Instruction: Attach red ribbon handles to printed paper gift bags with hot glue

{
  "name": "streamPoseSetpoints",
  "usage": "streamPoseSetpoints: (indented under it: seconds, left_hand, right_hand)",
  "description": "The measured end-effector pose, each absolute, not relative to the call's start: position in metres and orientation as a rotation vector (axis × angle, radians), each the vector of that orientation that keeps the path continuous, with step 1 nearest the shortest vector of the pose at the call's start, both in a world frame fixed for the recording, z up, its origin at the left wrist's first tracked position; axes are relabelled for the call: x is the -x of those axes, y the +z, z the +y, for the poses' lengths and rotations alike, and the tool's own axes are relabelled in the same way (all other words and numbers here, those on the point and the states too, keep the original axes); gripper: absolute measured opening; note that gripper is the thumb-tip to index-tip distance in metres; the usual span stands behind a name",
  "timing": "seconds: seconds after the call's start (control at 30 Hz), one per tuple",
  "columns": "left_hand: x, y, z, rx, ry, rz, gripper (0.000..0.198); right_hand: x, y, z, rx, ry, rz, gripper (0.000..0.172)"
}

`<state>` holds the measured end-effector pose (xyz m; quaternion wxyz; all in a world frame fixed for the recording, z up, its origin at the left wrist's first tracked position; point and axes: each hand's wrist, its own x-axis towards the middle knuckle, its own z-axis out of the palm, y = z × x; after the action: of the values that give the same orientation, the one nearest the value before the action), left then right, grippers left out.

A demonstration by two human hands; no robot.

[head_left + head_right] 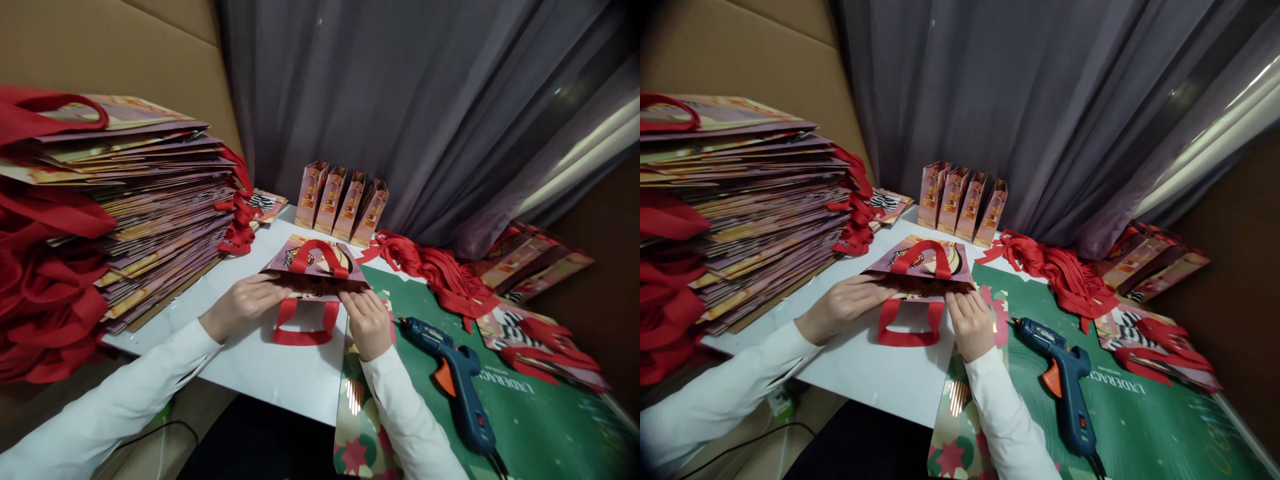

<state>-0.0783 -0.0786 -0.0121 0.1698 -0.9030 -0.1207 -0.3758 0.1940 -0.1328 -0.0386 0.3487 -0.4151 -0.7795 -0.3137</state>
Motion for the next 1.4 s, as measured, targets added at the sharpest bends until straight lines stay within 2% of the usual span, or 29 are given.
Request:
streamPoseSetpoints:
  seconds: [0.2, 0.43, 0.67, 0.8, 0.93, 1.0, 1.07, 1.13, 1.2, 1.33, 1.4]
  left_hand:
    - [0.074, -0.013, -0.083, 2.607, -1.213, -0.359, 0.038]
    - [0.078, -0.015, -0.082, 2.654, -1.163, -0.400, 0.038]
    - [0.073, -0.015, -0.098, 2.513, -1.361, -0.451, 0.032]
    - [0.070, -0.006, -0.099, 2.584, -1.290, -0.566, 0.023]
    - [0.073, 0.002, -0.093, 2.811, -1.167, -0.527, 0.024]
    - [0.075, 0.003, -0.095, 2.858, -1.352, -0.574, 0.024]
    - [0.076, 0.002, -0.100, 2.842, -1.698, -0.829, 0.024]
    - [0.077, 0.001, -0.105, 2.707, -2.008, -1.157, 0.026]
    - [0.079, 0.000, -0.109, 2.570, -2.114, -1.297, 0.034]
    - [0.085, -0.002, -0.111, 2.579, -1.949, -1.262, 0.057]
    - [0.087, -0.003, -0.109, 2.621, -1.783, -1.274, 0.058]
  right_hand:
    - [-0.198, -0.041, -0.132, 1.082, -0.763, -1.988, 0.032]
    - [-0.197, -0.040, -0.132, 1.050, -0.776, -2.001, 0.034]
    - [-0.197, -0.039, -0.134, 1.012, -0.734, -1.988, 0.035]
    - [-0.200, -0.041, -0.134, 1.043, -0.719, -1.992, 0.039]
    - [-0.202, -0.040, -0.133, 1.071, -0.775, -2.012, 0.040]
    - [-0.202, -0.040, -0.133, 1.074, -0.788, -2.019, 0.039]
    - [-0.204, -0.039, -0.133, 1.085, -0.783, -1.998, 0.038]
    - [-0.206, -0.038, -0.133, 1.111, -0.757, -1.960, 0.038]
    - [-0.208, -0.038, -0.133, 1.141, -0.729, -1.918, 0.040]
    - [-0.210, -0.037, -0.133, 1.163, -0.707, -1.907, 0.041]
    - [-0.209, -0.037, -0.133, 1.160, -0.714, -1.917, 0.043]
